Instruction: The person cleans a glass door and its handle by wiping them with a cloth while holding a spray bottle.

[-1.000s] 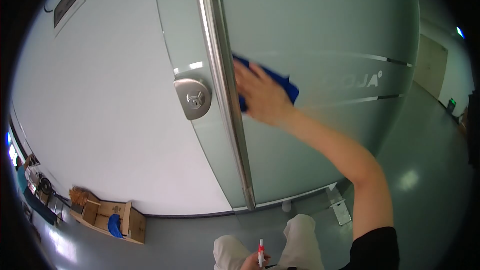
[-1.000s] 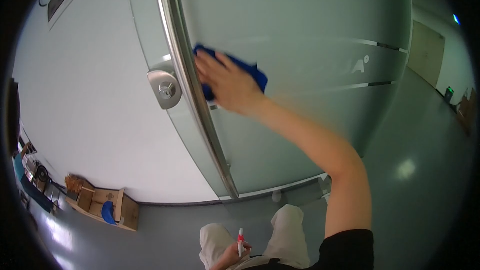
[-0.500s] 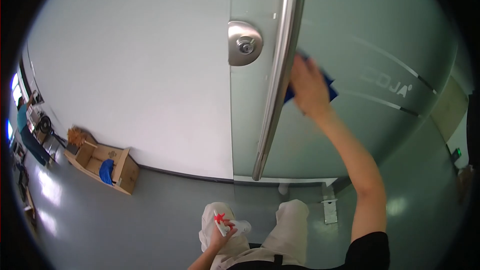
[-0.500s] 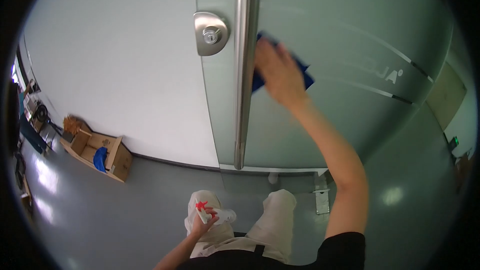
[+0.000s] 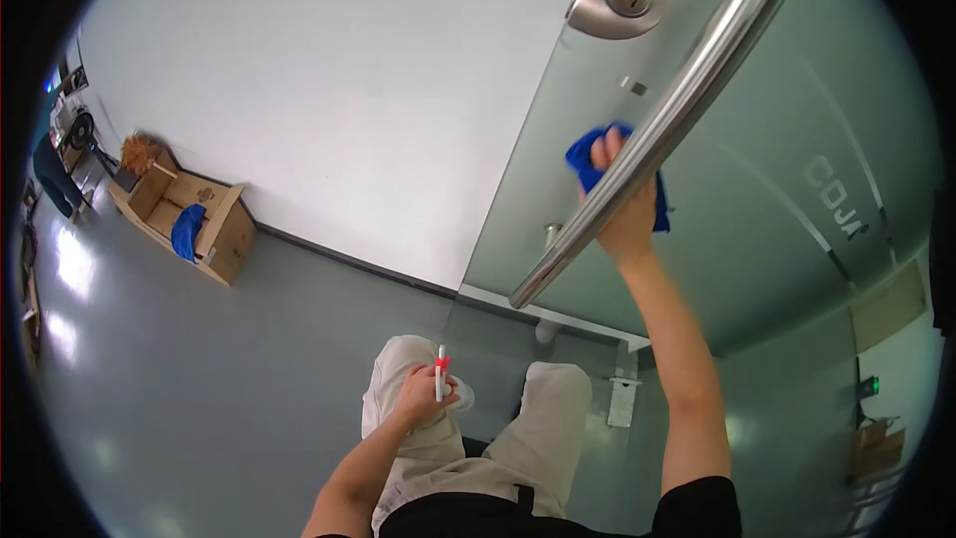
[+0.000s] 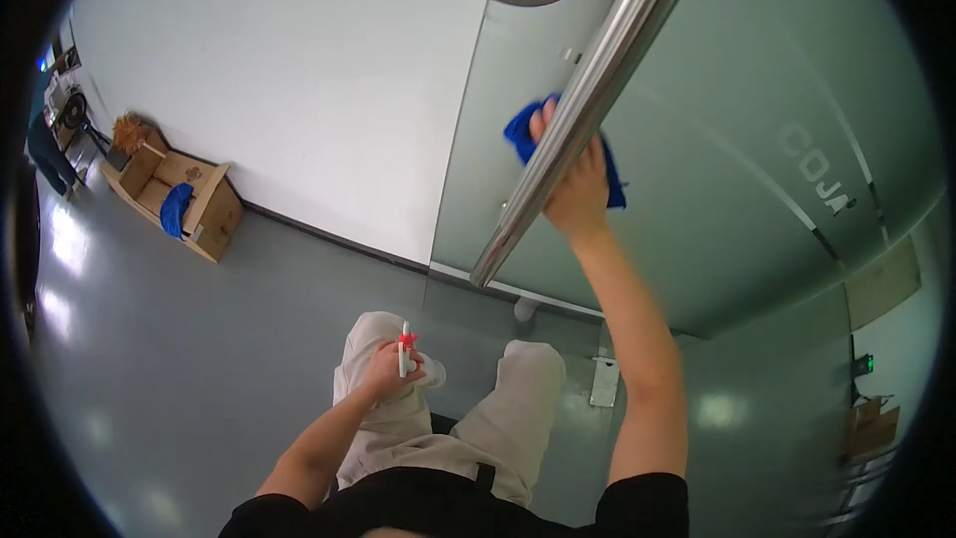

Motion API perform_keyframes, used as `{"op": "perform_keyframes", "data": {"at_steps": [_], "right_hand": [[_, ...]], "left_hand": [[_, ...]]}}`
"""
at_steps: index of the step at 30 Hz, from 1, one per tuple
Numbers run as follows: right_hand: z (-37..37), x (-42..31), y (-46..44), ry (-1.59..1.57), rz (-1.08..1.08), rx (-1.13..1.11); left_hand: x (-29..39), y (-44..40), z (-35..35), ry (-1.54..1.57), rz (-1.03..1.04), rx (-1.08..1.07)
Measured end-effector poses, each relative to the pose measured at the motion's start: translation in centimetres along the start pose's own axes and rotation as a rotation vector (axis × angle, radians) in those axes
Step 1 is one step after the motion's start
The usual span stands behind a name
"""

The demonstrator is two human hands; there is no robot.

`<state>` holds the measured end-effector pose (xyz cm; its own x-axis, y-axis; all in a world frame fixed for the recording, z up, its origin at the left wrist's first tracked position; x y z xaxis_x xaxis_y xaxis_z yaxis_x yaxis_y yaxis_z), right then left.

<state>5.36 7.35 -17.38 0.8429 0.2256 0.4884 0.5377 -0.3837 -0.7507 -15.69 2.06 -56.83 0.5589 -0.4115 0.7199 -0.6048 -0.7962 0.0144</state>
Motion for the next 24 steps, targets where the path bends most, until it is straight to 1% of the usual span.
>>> {"op": "perform_keyframes", "data": {"at_steps": [3,5,9,11,13,15,17,19,21,24], "right_hand": [[5.4,-3.7,7.9,-0.074,-0.096,-0.309],[5.9,-4.5,11.2,-0.082,-0.043,-0.325],[6.2,-3.9,12.8,-0.154,0.025,-0.404],[5.9,-3.5,13.5,-0.032,-0.157,-0.441],[4.5,-2.2,13.0,0.058,-0.213,-0.424],[1.4,0.1,11.3,0.117,-0.131,-0.359],[-2.3,3.4,9.2,0.189,0.072,-0.219],[-6.7,5.6,6.6,0.238,0.121,0.053],[-10.4,8.1,4.7,0.3,0.201,0.26],[-12.1,10.6,5.2,0.348,0.292,0.434]], "left_hand": [[0.3,0.1,0.3,-0.026,-0.016,-0.006],[0.2,0.2,0.6,-0.05,-0.016,-0.008],[0.1,0.2,0.2,-0.067,-0.033,0.012],[-0.4,0.1,0.4,-0.076,-0.025,0.011],[-0.5,0.1,0.4,-0.074,-0.03,0.015],[-0.4,0.1,0.3,-0.068,-0.046,0.014],[-0.2,0.0,0.1,-0.076,-0.051,0.027],[-0.1,0.0,0.2,-0.079,-0.046,0.028],[0.0,-0.3,0.4,-0.076,-0.037,0.035],[0.3,-0.5,1.0,-0.108,-0.022,0.008]]}}
Point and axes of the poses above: each hand's wrist, its own y-axis away from the middle knuckle, its own z-axis out of the palm, x = y × z, the point moved 10 cm from there along -y, towards the middle knuckle, and after that the axes turned 9 degrees about -z, right-handed, at the moved point
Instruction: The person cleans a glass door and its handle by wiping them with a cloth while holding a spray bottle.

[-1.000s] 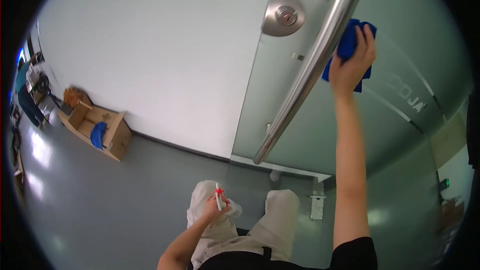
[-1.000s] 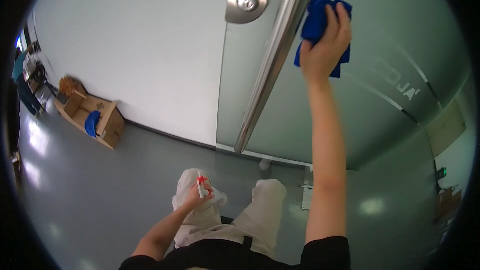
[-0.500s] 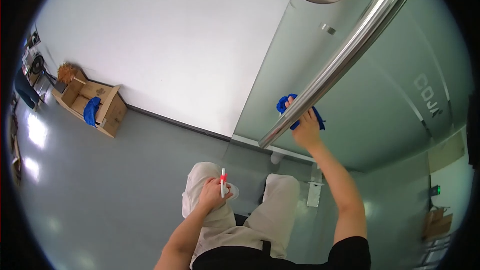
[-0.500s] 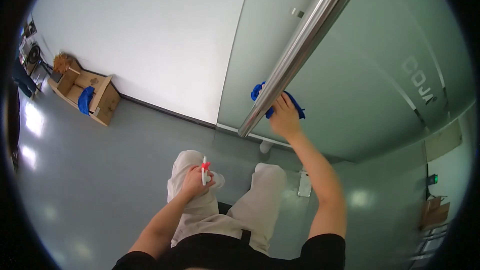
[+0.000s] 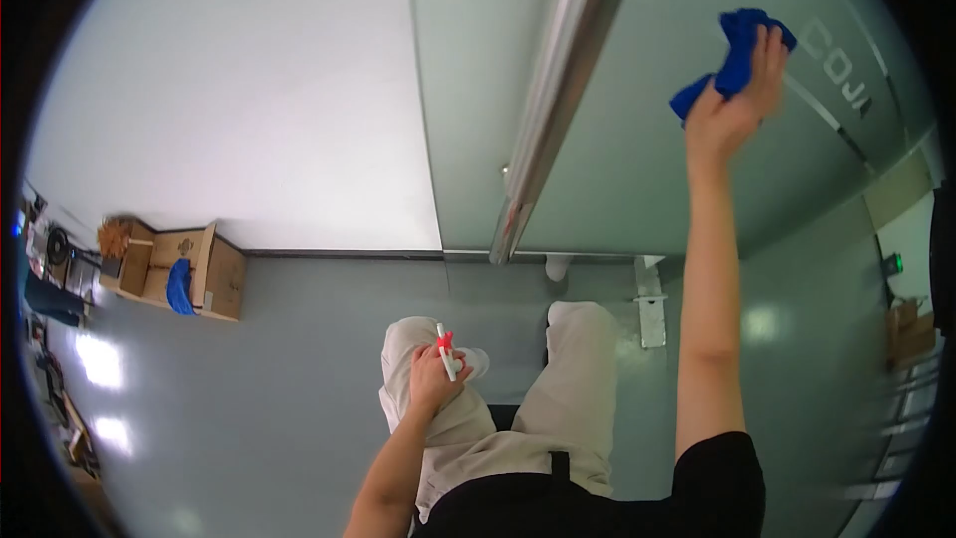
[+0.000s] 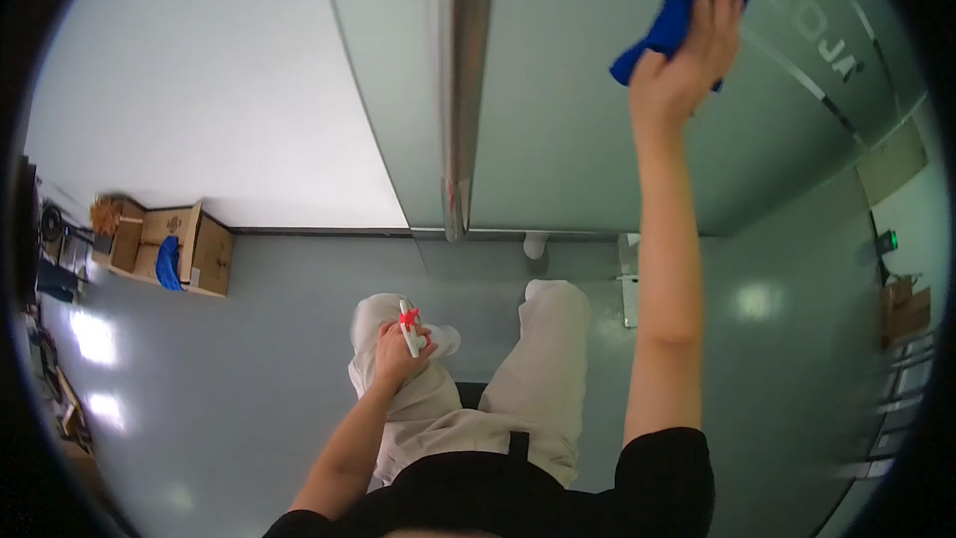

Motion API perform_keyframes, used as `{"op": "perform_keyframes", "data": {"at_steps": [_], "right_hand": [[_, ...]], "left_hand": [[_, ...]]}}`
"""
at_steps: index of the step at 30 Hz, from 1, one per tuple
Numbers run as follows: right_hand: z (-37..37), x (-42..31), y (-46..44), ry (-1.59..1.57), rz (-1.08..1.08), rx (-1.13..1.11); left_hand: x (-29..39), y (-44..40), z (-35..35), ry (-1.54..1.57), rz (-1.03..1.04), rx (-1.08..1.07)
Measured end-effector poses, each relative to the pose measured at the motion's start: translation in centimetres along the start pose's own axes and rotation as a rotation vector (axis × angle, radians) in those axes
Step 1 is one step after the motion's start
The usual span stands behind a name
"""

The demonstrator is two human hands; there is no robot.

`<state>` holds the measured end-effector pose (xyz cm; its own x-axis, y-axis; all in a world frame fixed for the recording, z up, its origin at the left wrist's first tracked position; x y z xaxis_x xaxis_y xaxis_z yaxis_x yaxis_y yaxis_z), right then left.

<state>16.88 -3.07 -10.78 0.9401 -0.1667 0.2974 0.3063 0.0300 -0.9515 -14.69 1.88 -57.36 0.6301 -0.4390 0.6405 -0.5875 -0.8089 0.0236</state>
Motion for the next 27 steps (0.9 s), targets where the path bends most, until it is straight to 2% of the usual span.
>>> {"op": "perform_keyframes", "data": {"at_steps": [3,5,7,9,11,14,17,18,20,22,24,27], "right_hand": [[1.4,-2.2,4.0,-0.124,0.03,-0.063],[3.2,-5.7,9.8,-0.1,-0.02,-0.274],[4.9,-10.0,17.8,-0.142,-0.171,-0.55],[4.3,-14.1,24.2,-0.201,-0.359,-0.695],[4.1,-16.5,29.0,-0.442,-0.395,-1.027],[2.5,-17.7,32.8,-0.605,-0.416,-0.994],[3.4,-15.6,32.6,-0.763,-0.296,-1.222],[2.7,-14.8,30.8,-0.66,-0.46,-1.063],[2.4,-12.2,27.7,-0.533,-0.491,-0.966],[1.6,-9.0,23.0,-0.298,-0.49,-0.727],[1.2,-4.7,18.3,-0.161,-0.32,-0.662],[-1.4,0.3,11.4,-0.115,-0.092,-0.278]], "left_hand": [[0.1,-0.1,0.7,-0.046,0.014,0.009],[0.7,-0.2,0.6,-0.065,0.005,-0.01],[0.9,-0.1,0.6,-0.088,0.0,-0.025],[0.8,-0.2,1.0,-0.112,0.005,-0.031],[0.4,-0.2,1.3,-0.115,-0.019,-0.04],[0.8,-0.2,1.0,-0.11,-0.026,-0.031],[0.9,-0.1,0.8,-0.122,-0.044,-0.024],[0.9,0.0,0.8,-0.127,-0.056,-0.027],[0.3,-0.1,1.1,-0.138,-0.069,-0.035],[-0.1,0.0,1.6,-0.126,-0.077,-0.058],[0.0,-0.3,1.6,-0.101,-0.073,-0.082],[-0.1,-0.2,1.5,-0.107,-0.06,-0.055]]}}
Point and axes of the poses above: each hand's wrist, its own y-axis away from the middle knuckle, its own z-axis out of the palm, x = y × z, the point moved 10 cm from there along -y, towards the middle knuckle, and after that the axes turned 9 degrees about -z, right-handed, at the moved point
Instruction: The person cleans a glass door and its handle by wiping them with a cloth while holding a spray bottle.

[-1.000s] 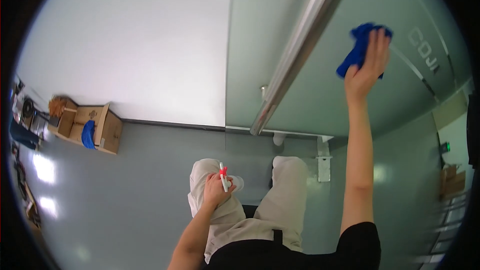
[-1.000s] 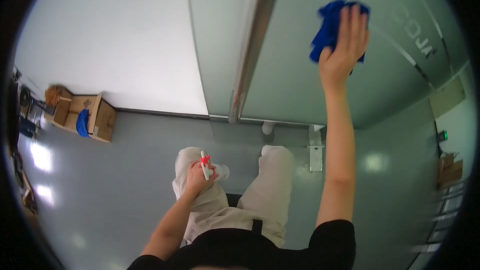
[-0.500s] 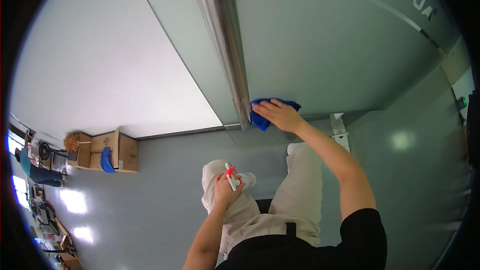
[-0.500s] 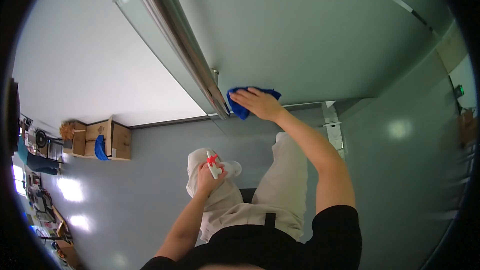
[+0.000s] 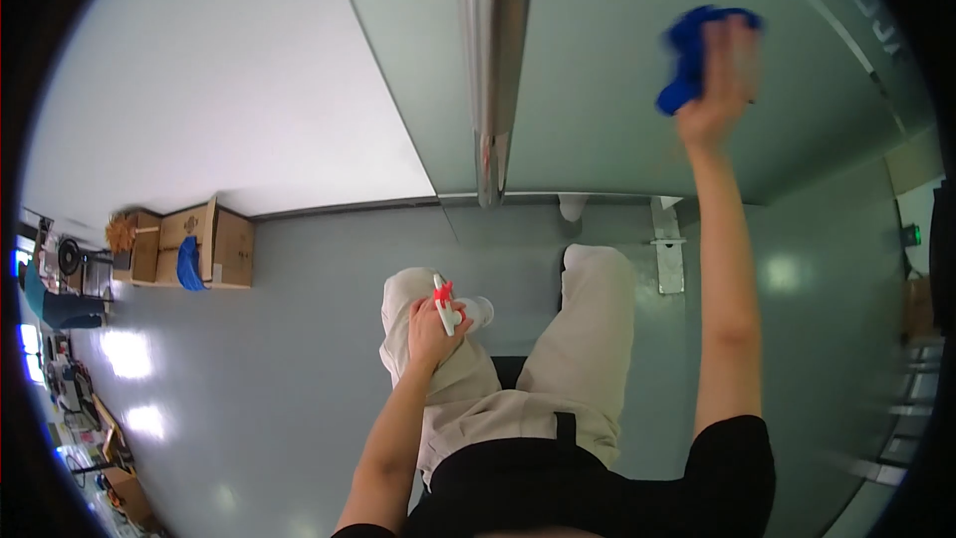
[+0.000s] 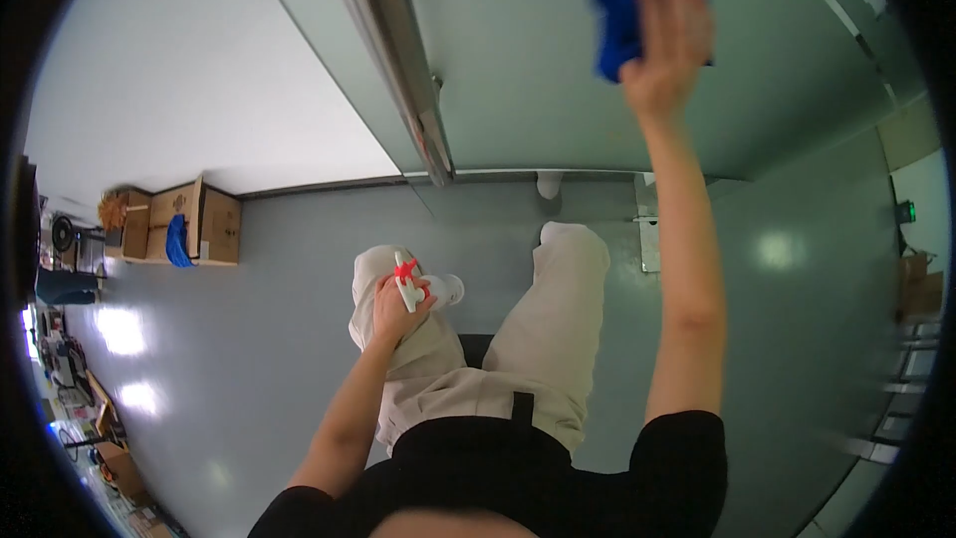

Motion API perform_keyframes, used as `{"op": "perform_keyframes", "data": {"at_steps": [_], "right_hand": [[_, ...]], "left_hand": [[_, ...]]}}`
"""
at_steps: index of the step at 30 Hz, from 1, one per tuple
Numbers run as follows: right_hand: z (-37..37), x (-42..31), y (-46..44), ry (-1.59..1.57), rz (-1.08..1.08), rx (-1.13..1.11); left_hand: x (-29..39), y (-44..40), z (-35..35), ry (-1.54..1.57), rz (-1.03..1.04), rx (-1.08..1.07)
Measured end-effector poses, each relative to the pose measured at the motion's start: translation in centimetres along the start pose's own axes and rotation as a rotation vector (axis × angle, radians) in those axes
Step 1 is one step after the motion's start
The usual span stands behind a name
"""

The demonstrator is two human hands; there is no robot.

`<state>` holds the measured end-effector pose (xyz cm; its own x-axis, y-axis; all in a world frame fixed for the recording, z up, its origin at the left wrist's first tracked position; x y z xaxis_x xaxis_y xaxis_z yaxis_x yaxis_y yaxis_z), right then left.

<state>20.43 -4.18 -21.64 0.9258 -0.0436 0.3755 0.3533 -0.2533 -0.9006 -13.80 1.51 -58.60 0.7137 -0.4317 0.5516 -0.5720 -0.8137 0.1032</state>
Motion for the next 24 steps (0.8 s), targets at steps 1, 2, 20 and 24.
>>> {"op": "perform_keyframes", "data": {"at_steps": [1,2,20,24], "right_hand": [[-1.1,1.0,-0.8,0.008,0.056,0.098],[-1.4,2.1,0.0,0.052,0.171,0.134],[18.2,-24.7,31.5,-0.603,1.383,-0.369],[20.5,-27.1,25.6,-0.832,1.66,-0.261]], "left_hand": [[0.4,0.1,-0.6,0.031,0.023,0.035],[0.4,0.1,-0.7,0.033,0.021,0.03],[-1.0,0.3,-1.0,0.116,0.023,0.036],[-1.1,0.5,-1.5,0.127,-0.014,0.036]]}}
Point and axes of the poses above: each hand's wrist, its own y-axis away from the middle knuckle, its own z-axis out of the palm, x = y × z, the point moved 10 cm from there along -y, towards the middle knuckle, and after that the axes turned 9 degrees about -z, right-handed, at the moved point
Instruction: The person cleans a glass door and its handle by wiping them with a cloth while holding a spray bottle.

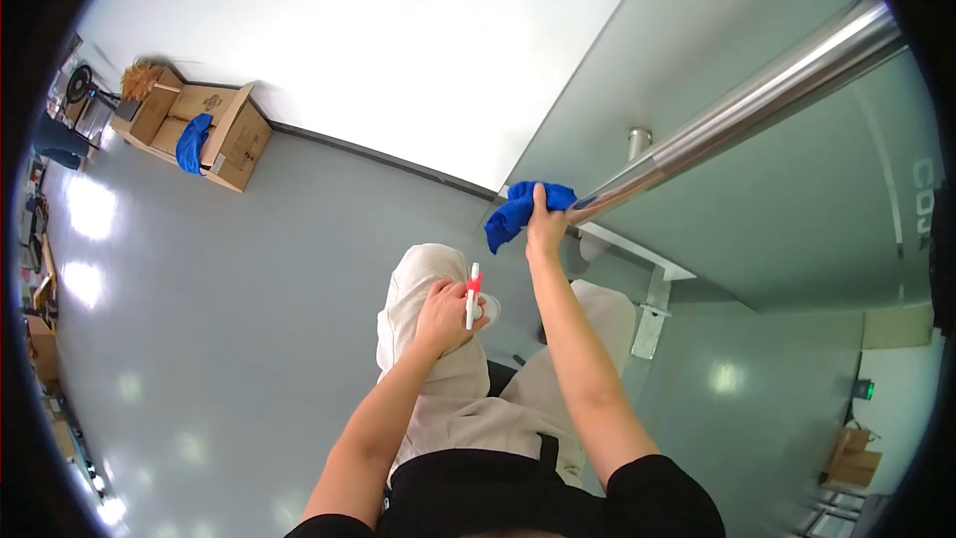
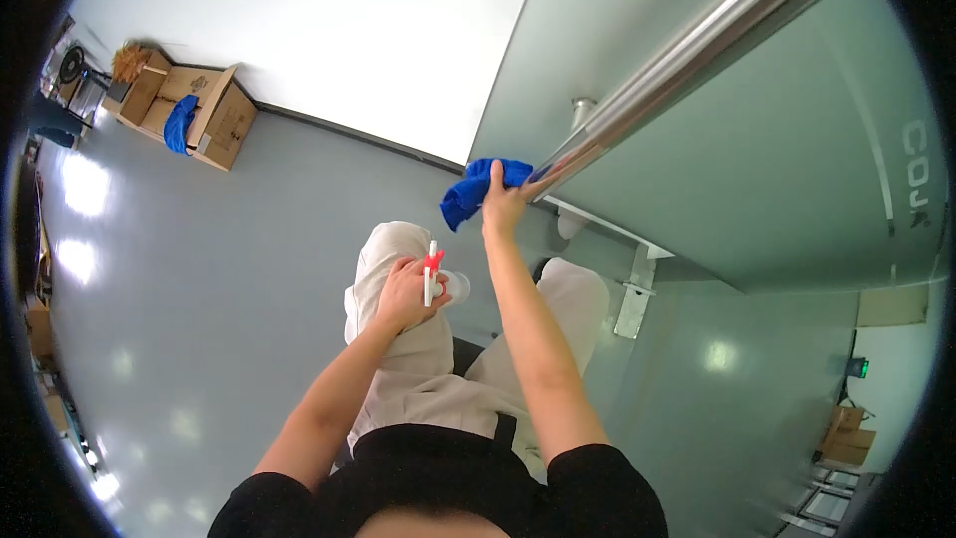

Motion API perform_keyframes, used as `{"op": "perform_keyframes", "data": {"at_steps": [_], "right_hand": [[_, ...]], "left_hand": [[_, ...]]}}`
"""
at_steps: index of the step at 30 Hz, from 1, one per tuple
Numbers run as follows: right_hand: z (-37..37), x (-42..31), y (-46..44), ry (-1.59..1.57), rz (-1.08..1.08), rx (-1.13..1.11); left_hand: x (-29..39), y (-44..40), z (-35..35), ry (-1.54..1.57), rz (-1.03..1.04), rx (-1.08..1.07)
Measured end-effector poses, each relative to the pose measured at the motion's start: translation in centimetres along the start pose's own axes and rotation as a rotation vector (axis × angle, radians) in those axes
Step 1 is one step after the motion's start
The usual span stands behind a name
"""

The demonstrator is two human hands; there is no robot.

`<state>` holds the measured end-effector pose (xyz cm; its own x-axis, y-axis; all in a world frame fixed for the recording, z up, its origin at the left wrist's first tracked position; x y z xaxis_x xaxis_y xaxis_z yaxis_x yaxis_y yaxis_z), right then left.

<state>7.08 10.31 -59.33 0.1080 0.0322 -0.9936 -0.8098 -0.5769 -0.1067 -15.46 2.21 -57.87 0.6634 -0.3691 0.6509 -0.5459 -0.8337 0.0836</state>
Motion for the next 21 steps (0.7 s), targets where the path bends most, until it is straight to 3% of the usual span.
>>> {"op": "perform_keyframes", "data": {"at_steps": [1,4,5,8,11,12,15,17,21], "right_hand": [[0.8,-1.4,-0.1,-0.043,0.009,0.005],[4.5,-4.7,0.4,-0.704,0.148,-0.159],[3.9,-9.1,0.7,-0.634,-0.088,-0.097],[5.2,-17.6,1.0,-0.756,0.064,-0.01],[3.9,-23.6,0.6,-0.702,-0.243,-0.091],[4.0,-23.9,-0.1,-0.74,-0.154,-0.082],[3.7,-21.6,-0.5,-0.674,-0.348,-0.103],[2.9,-19.3,0.2,-0.632,-0.25,0.045],[2.8,-15.3,0.3,-0.611,-0.041,0.061]], "left_hand": [[0.0,0.0,-0.1,0.006,0.003,0.008],[0.2,0.1,-0.3,-0.004,0.001,-0.011],[0.0,0.0,-0.5,0.005,0.01,0.005],[0.0,0.4,-0.3,0.04,0.01,0.049],[0.1,-0.1,-0.9,0.039,0.01,0.068],[0.0,-0.2,-0.8,0.038,0.004,0.056],[-0.1,0.3,-0.5,0.048,-0.01,0.047],[-0.1,0.0,-1.0,0.056,-0.003,0.069],[0.3,0.4,-1.4,0.056,0.005,0.079]]}}
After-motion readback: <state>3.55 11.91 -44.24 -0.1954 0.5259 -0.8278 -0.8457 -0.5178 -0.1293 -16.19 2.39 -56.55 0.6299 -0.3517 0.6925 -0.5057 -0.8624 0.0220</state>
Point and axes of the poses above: each hand's wrist, its own y-axis away from the middle knuckle, its own z-axis out of the palm, x = y × z, the point moved 10 cm from there along -y, towards the middle knuckle, and after that the axes turned 9 degrees about -z, right-handed, at the moved point
